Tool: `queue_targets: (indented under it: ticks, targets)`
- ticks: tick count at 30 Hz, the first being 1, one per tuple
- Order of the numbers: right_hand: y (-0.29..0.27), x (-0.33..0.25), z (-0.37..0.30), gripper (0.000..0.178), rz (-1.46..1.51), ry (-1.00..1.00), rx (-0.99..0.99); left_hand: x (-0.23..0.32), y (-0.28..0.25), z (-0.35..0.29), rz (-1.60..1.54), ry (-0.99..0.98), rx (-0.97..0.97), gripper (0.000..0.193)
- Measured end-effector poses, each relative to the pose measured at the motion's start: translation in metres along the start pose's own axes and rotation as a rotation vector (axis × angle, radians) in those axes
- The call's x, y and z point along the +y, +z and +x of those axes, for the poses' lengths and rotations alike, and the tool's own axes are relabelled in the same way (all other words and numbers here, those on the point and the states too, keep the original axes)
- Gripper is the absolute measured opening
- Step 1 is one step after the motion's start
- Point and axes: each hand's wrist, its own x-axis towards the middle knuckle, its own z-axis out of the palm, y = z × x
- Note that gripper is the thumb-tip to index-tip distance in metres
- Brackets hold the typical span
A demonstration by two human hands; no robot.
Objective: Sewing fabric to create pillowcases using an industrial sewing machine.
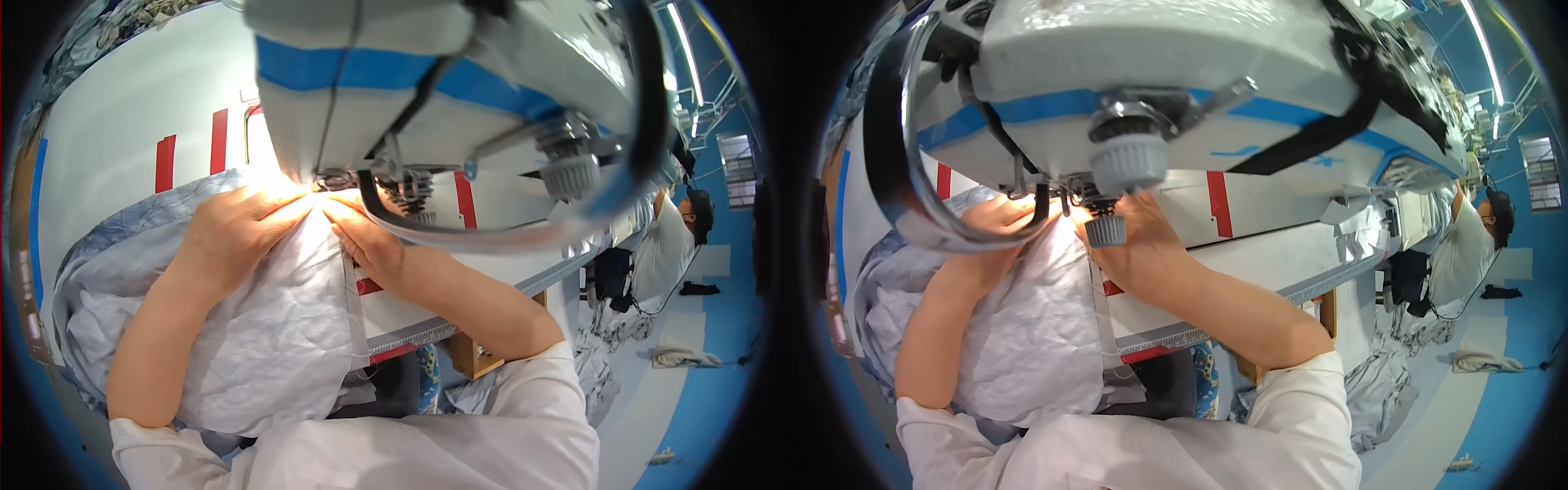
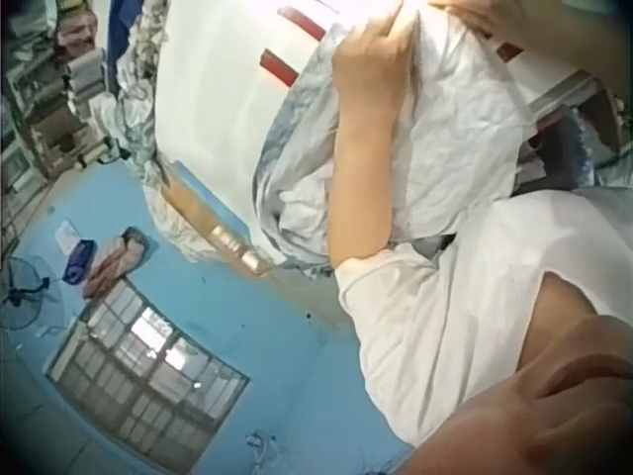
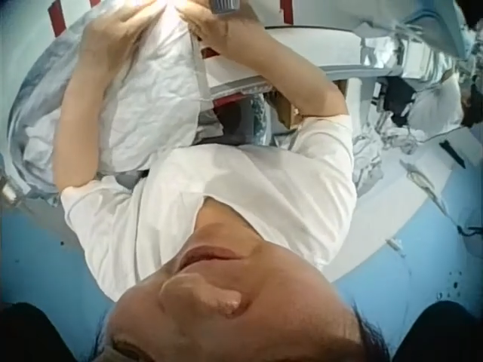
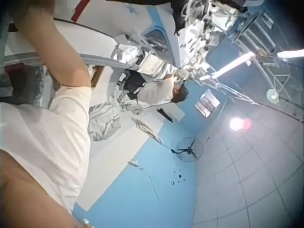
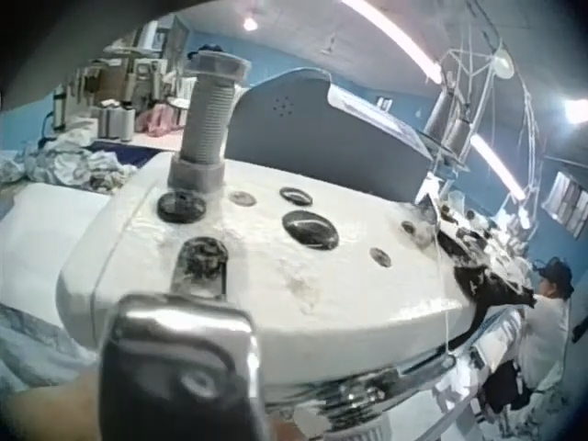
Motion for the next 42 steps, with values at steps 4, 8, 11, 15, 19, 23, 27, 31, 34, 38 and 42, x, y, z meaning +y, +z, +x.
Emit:
queue_targets:
  ticks: [4, 8, 11, 15, 19, 23, 27, 31, 34, 38, 42]
  targets:
    - [-0.004, 0.005, -0.007, 0.021, 0.005, 0.070, -0.063, -0.007, -0.005, 0.003, -0.020, 0.003, -0.041, 0.023]
    - [-0.030, 0.026, 0.008, 0.021, 0.062, 0.152, -0.055, -0.009, -0.006, 0.005, -0.041, 0.016, -0.012, 0.017]
    - [-0.037, 0.057, 0.035, 0.020, 0.212, 0.305, -0.030, -0.012, -0.004, 0.005, -0.090, 0.014, 0.011, 0.016]
    - [-0.029, 0.079, 0.049, 0.020, 0.289, 0.388, -0.027, -0.018, -0.003, 0.007, -0.001, 0.008, -0.054, 0.017]
    - [-0.025, 0.083, 0.047, 0.019, 0.336, 0.421, -0.002, -0.015, -0.004, 0.006, 0.002, 0.011, -0.068, 0.017]
    - [-0.025, 0.085, 0.047, 0.019, 0.424, 0.444, 0.050, -0.009, -0.002, -0.003, 0.007, 0.047, -0.001, 0.019]
    - [-0.031, 0.054, 0.013, 0.018, 0.759, 0.480, 0.123, -0.012, 0.004, -0.004, 0.008, 0.036, -0.070, 0.023]
    - [-0.043, -0.022, -0.072, 0.017, 0.111, 0.087, 0.257, 0.004, -0.014, -0.010, 0.135, -0.104, -0.040, 0.027]
    - [-0.012, -0.073, -0.129, 0.038, 0.588, -0.292, -0.026, 0.056, -0.044, -0.039, -0.142, -0.172, 0.067, 0.043]
    - [0.032, -0.084, -0.157, 0.046, 1.162, 0.947, -0.053, 0.144, -0.038, -0.090, -0.427, -0.235, 0.083, 0.048]
    - [0.077, -0.123, -0.164, 0.029, 1.167, 0.298, -0.427, 0.189, -0.002, -0.142, -0.350, -0.640, -0.207, 0.054]
